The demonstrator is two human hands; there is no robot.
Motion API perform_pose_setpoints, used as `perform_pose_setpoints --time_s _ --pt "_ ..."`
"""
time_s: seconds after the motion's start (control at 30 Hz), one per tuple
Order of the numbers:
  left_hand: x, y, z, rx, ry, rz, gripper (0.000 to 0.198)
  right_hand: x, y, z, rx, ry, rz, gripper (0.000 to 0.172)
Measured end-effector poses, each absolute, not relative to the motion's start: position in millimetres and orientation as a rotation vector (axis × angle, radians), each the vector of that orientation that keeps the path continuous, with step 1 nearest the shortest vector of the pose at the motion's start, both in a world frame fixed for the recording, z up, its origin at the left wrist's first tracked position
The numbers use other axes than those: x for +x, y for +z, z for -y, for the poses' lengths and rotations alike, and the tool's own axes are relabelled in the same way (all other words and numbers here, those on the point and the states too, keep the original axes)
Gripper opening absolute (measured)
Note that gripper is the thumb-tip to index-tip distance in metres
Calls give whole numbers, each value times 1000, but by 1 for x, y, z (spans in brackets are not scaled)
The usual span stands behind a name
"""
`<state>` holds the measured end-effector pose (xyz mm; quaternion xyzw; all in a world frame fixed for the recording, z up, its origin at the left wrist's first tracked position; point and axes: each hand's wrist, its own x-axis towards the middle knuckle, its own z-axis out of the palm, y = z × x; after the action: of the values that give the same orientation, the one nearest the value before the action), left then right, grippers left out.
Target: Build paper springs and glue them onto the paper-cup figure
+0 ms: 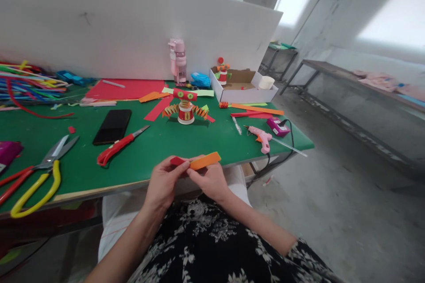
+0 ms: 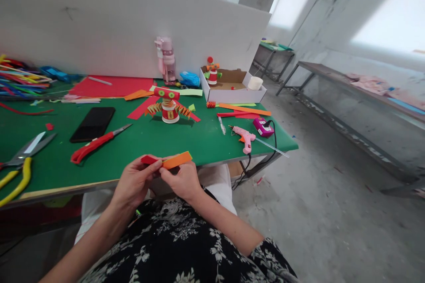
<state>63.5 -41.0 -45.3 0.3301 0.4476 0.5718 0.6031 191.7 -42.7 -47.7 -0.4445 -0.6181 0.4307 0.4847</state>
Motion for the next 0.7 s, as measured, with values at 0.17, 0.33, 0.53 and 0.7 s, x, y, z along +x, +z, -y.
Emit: perform_pose_setpoints --time_s 0.17,0.33,0.53,0.7 --pt "55 -47 38 713 1291 -962 46 196 -46 39 -1008 1294 1404 20" --pt "43 -51 37 875 1102 -1011 39 204 -39 35 -1086 1302 1439 18" --pt "54 -50 38 676 1279 -1062 42 200 -41 33 -950 1568 1120 36" --pt "70 -51 41 509 1431 -1051 42 186 -47 35 -967 1544 978 33"
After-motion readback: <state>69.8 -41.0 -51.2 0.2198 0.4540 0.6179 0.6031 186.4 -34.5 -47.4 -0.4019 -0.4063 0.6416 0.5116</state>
